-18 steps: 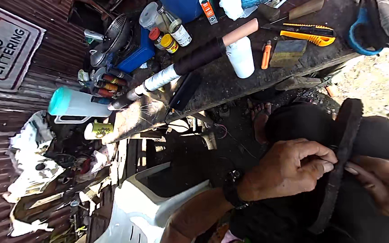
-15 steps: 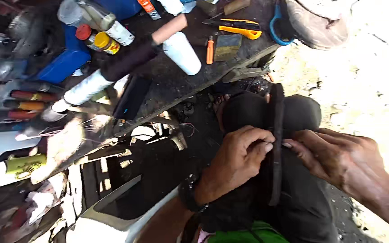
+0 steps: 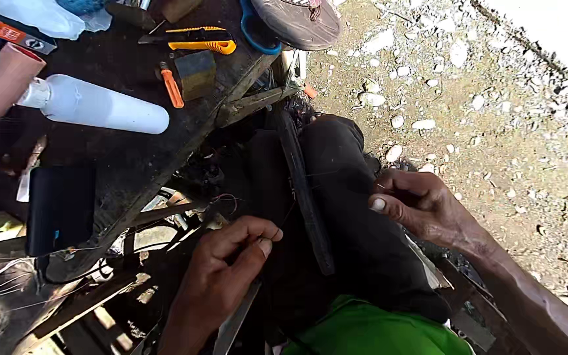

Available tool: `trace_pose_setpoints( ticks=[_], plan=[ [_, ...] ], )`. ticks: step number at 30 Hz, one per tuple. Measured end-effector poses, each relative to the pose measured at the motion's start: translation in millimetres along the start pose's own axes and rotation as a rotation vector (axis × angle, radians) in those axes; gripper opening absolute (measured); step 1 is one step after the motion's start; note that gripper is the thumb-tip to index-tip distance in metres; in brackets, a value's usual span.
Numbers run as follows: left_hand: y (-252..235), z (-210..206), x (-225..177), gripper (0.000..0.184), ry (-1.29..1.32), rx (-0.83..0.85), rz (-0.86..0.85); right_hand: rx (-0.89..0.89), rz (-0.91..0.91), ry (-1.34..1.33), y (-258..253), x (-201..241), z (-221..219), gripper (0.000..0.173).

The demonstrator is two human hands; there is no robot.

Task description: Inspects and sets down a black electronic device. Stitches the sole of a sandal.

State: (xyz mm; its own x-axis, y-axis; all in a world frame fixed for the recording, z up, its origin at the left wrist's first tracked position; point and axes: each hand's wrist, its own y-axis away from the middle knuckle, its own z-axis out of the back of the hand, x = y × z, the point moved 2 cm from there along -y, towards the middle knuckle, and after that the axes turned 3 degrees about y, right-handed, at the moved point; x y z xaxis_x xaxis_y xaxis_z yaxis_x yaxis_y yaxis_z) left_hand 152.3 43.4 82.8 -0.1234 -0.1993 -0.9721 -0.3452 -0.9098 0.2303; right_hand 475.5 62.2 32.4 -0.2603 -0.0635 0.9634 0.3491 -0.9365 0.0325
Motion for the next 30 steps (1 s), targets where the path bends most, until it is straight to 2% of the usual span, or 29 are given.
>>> trace_pose_setpoints(
  ticks=[1,3,5,7,8,10,11,13,14,15,20,25,28,30],
  plan=[
    [4,6,3,0.017,-0.026,-0.028,0.020,-0.030,0.050,-0.072,-1,5,-6,0.027],
    [9,16,14,0.018,-0.186,-0.114,0.049,-0.073,0.120,-0.044,-5,15,-17,0.021],
    [9,20,22,0.026,-0.397,-0.199,0.011,-0.098,0.148,0.217,-13,22,-30,0.024],
    [1,4,20,0.037,-0.424,-0.278,-0.072,-0.132,0.175,0.533,-23,22,-46,0.030],
    [-4,-10,17,0.045,-0.386,-0.301,-0.094,-0.126,0.178,0.584,-27,21,-51,0.029],
    [-15,-40,13,0.069,-0.392,-0.292,-0.095,-0.076,0.136,0.400,-28,23,-48,0.023],
    [-21,-52,12,0.077,-0.442,-0.293,-0.092,-0.026,0.099,0.144,-26,25,-41,0.019],
    [-30,-68,12,0.080,-0.546,-0.330,-0.096,0.120,0.026,-0.493,-17,31,-26,0.017],
    [-34,-71,12,0.078,-0.561,-0.352,-0.112,0.176,-0.008,-0.708,-13,32,-21,0.020],
    [-37,-73,13,0.075,-0.550,-0.365,-0.129,0.189,-0.029,-0.803,-9,32,-17,0.022],
    [-43,-75,19,0.067,-0.501,-0.392,-0.197,-0.014,-0.077,-0.790,0,26,-11,0.024],
    [-42,-69,20,0.072,-0.496,-0.384,-0.190,0.013,-0.096,-0.795,-7,13,-6,0.018],
    [-44,-64,18,0.071,-0.276,-0.316,-0.200,0.046,-0.119,-0.920,-16,14,-13,0.014],
    [-42,-57,15,0.058,-0.106,-0.282,-0.213,-0.001,-0.163,-0.743,-22,15,-15,0.011]
  ],
)
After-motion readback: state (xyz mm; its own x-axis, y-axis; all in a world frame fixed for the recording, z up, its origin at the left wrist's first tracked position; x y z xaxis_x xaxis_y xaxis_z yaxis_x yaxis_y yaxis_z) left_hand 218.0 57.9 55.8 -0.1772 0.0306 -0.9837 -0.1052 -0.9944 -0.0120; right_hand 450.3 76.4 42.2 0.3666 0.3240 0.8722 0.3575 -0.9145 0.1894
